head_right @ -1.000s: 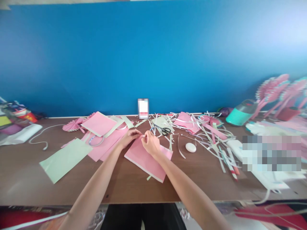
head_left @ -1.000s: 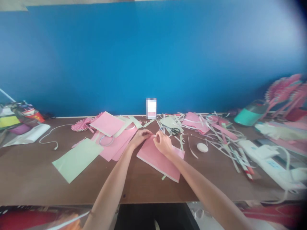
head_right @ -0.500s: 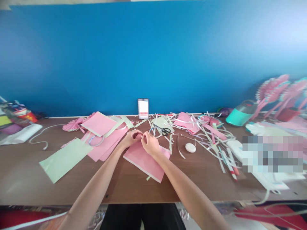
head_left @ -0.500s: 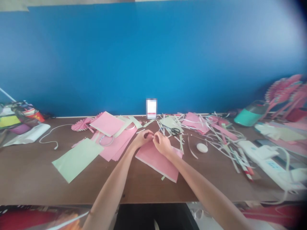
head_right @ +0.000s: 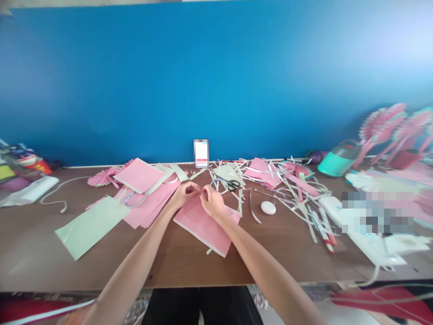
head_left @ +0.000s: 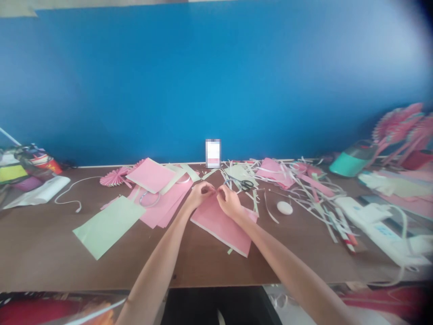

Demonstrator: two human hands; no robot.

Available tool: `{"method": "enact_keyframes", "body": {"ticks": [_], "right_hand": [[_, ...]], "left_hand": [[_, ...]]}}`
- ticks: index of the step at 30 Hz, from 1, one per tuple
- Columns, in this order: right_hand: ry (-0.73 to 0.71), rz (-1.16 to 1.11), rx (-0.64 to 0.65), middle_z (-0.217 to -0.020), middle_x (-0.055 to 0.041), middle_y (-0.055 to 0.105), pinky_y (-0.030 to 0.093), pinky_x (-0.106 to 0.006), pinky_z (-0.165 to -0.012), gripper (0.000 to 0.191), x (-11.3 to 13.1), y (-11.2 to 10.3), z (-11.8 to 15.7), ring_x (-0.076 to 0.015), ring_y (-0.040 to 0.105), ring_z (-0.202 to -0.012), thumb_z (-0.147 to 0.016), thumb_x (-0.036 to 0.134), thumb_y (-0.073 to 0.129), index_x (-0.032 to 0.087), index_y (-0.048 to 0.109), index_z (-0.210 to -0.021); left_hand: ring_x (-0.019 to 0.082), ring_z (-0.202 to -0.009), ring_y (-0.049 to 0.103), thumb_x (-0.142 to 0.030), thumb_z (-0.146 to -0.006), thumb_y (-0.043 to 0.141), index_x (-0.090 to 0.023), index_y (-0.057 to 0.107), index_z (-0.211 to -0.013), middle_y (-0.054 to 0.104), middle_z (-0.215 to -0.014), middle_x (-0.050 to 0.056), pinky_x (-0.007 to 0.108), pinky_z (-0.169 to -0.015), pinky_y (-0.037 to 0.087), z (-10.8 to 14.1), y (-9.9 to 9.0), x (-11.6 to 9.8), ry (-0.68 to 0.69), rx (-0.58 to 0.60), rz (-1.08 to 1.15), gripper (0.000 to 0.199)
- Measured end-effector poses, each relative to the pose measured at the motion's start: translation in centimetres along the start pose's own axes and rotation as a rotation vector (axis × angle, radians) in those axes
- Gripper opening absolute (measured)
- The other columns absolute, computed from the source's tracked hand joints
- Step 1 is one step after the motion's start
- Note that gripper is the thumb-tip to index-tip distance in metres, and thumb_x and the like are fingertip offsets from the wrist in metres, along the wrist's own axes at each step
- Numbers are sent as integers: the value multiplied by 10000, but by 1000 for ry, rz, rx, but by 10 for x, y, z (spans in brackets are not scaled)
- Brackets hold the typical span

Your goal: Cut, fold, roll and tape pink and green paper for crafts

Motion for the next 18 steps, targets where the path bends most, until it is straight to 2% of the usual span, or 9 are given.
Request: {"method": "enact_keyframes", "body": {"ticks": [7, 14, 18], "right_hand": [[18, 8, 47, -954, -55, 695, 449, -300, -792, 195, -5, 4, -2, -211, 644, -875, -834, 140, 468, 203, 584, -977], [63, 65, 112, -1055, -72, 696, 455, -301, -856, 222, -9, 12, -2, -207, 642, -960, -863, 169, 486, 192, 642, -1019], [80, 86, 131, -1096, -79, 693, 451, -294, -888, 244, -10, 14, -2, -207, 638, -994, -866, 179, 497, 184, 664, -1044]], "left_hand": [[185, -875, 629, -385, -817, 666, -174, 649, -833, 667, -1050, 74, 298, -780, 478, -1, 1, -5, 60, 16, -36, 212], [222, -981, 574, -395, -829, 655, -186, 666, -799, 575, -1065, 88, 334, -824, 466, 1, -5, -12, 111, -48, -201, 211], [244, -1061, 542, -368, -855, 629, -202, 663, -809, 584, -1054, 81, 359, -887, 435, 2, -5, -17, 147, -47, -270, 176]]}}
Point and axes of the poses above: each hand's wrist, its own z-axis away from the middle knuckle, its own y-axis out of the palm, x = y × z, the point moved 9 cm from there along -z, towards the middle knuckle
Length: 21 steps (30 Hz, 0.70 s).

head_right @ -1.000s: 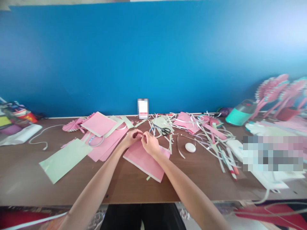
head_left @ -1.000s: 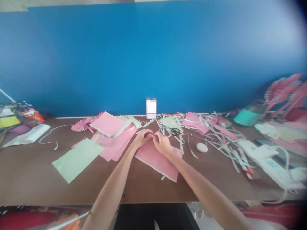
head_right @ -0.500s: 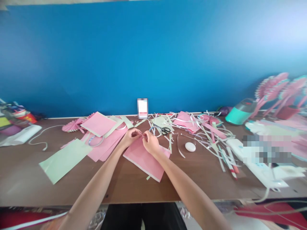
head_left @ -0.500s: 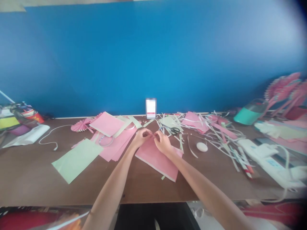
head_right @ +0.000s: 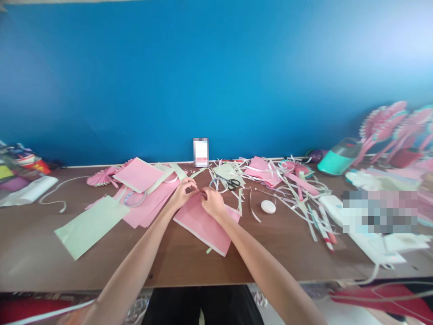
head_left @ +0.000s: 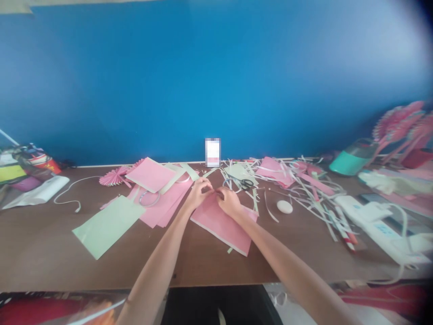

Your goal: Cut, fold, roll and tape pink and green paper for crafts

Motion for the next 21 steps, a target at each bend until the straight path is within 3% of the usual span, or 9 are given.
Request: {"method": "enact_keyframes", "body": {"ticks": [4, 8, 14, 21], "right_hand": [[-8, 16, 1, -1091, -85, 695, 456, -297, -884, 251, 1, -1, 0, -213, 641, -988, -872, 181, 495, 174, 668, -1053], [-24, 4, -12, -1078, -87, 703, 459, -298, -883, 238, 3, -4, 1, -217, 645, -989, -869, 172, 503, 174, 661, -1048], [-20, -49, -37, -1061, -87, 705, 469, -296, -859, 229, 2, -6, 2, -212, 657, -971, -878, 163, 498, 180, 626, -1067], [-20, -39, -49, -1070, -87, 696, 474, -290, -814, 220, 6, -10, 4, -209, 657, -940, -900, 192, 488, 190, 605, -1086]], "left_hand": [[235, -1018, 555, -362, -875, 606, -207, 645, -815, 638, -992, 61, 376, -932, 404, 0, 0, -4, 37, -9, -52, 171], [226, -961, 569, -383, -886, 585, -207, 639, -856, 652, -943, 57, 363, -879, 435, 0, 2, -1, 26, -6, -67, 187], [222, -1015, 608, -399, -872, 592, -194, 620, -849, 630, -1162, 83, 336, -842, 488, -1, 6, 13, -45, -4, 86, 209], [210, -854, 636, -422, -847, 605, -184, 628, -858, 682, -888, 57, 325, -781, 490, -2, 6, 21, -122, 13, 161, 239]]}}
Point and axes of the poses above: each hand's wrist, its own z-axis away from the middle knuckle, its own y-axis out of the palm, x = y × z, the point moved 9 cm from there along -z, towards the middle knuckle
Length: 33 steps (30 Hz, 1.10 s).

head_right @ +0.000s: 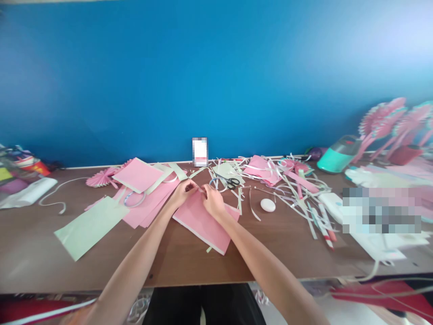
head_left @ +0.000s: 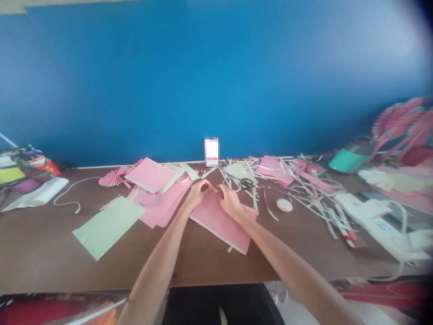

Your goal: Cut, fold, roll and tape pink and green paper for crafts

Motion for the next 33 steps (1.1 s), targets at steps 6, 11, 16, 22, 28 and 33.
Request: {"method": "enact_keyframes", "body": {"ticks": [6, 11, 16, 22, 28, 33], "right_hand": [[-17, -9, -1, -1082, -88, 694, 469, -288, -818, 227, 3, -1, 1, -205, 654, -950, -906, 186, 483, 185, 594, -1105], [-23, -12, 12, -1090, -85, 694, 468, -286, -810, 237, 7, -2, 1, -202, 653, -939, -892, 163, 487, 182, 593, -1104], [-18, -12, 23, -1107, -81, 699, 462, -292, -847, 264, 7, -2, 2, -211, 651, -996, -890, 154, 492, 186, 593, -1132], [4, 6, 15, -1030, -75, 718, 455, -284, -811, 223, 8, -6, 3, -212, 662, -942, -951, 275, 461, 195, 655, -1026], [29, 84, 44, -912, -42, 722, 420, -258, -688, 207, 6, -7, 1, -194, 652, -826, -937, 276, 481, 222, 677, -896], [14, 171, 65, -917, -28, 720, 378, -248, -641, 179, 8, -4, 0, -190, 645, -833, -920, 237, 502, 245, 677, -887]], "left_hand": [[184, -816, 619, -397, -849, 601, -176, 616, -854, 656, -854, 38, 295, -743, 471, 0, -2, -3, 22, -4, 20, 221], [170, -761, 600, -399, -834, 623, -166, 609, -817, 636, -805, 31, 283, -696, 458, 0, -5, -5, 15, -24, 27, 234], [172, -780, 608, -364, -812, 648, -168, 568, -816, 633, -816, 33, 292, -720, 468, 1, -8, -3, -4, -48, 98, 212], [169, -825, 610, -287, -814, 624, -179, 561, -818, 621, -831, 20, 298, -779, 472, 2, -9, -6, 1, -49, 92, 125], [189, -888, 638, -311, -823, 637, -189, 611, -1023, 671, -934, 59, 319, -815, 481, 2, -2, -10, 1, 15, 74, 235], [211, -870, 650, -384, -790, 677, -182, 678, -954, 698, -960, 81, 318, -768, 490, 2, 5, -2, -19, 56, 46, 260]]}}
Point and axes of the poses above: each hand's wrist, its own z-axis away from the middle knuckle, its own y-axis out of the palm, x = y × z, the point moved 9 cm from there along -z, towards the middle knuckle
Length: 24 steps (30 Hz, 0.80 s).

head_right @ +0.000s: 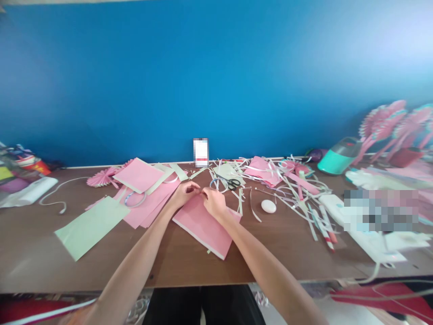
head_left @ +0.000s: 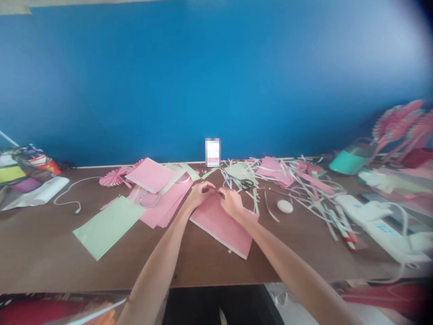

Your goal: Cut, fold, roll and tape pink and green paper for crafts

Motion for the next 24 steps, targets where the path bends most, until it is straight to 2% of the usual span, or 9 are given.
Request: {"method": "enact_keyframes", "body": {"ticks": [2, 5, 9, 12, 18, 24], "right_hand": [[-6, 15, 1, -911, -29, 721, 364, -253, -624, 189, 1, -1, 1, -190, 646, -818, -938, 288, 494, 248, 672, -892], [-3, 56, 39, -857, -39, 717, 350, -261, -603, 203, -2, -5, 1, -191, 644, -769, -942, 319, 496, 243, 672, -874], [-39, 59, 137, -799, -34, 706, 353, -260, -611, 186, -12, -17, -2, -185, 630, -732, -910, 316, 545, 238, 674, -801], [-69, 23, 219, -729, -17, 679, 347, -259, -606, 207, -22, -27, -7, -168, 601, -673, -897, 341, 556, 227, 651, -752], [-121, -74, 391, -664, 14, 580, 308, -257, -558, 292, -36, -34, -11, -140, 509, -605, -927, 372, 458, 211, 556, -704], [-30, -124, 359, -715, 6, 586, 347, -263, -588, 298, -67, -49, -9, -146, 514, -640, -906, 434, 467, 197, 584, -769]], "left_hand": [[207, -866, 653, -381, -806, 655, -180, 679, -914, 699, -958, 79, 308, -756, 487, -1, -3, 4, -10, -19, 16, 230], [194, -826, 649, -371, -807, 650, -175, 666, -964, 691, -913, 70, 294, -721, 483, -1, -11, 13, -52, -55, 65, 252], [170, -742, 626, -377, -818, 636, -174, 636, -1058, 659, -818, 39, 286, -692, 472, -1, -15, 17, -83, -64, 113, 315], [167, -754, 617, -351, -815, 635, -172, 627, -1019, 649, -838, 37, 287, -712, 465, -1, -21, 18, -90, -108, 96, 272], [165, -795, 586, -309, -831, 596, -187, 571, -942, 602, -869, 25, 274, -716, 444, 0, -37, 11, 15, -187, -24, 166], [148, -743, 561, -275, -801, 605, -189, 524, -812, 571, -795, 3, 263, -698, 433, 0, -51, 20, 4, -294, -22, 118]]}}
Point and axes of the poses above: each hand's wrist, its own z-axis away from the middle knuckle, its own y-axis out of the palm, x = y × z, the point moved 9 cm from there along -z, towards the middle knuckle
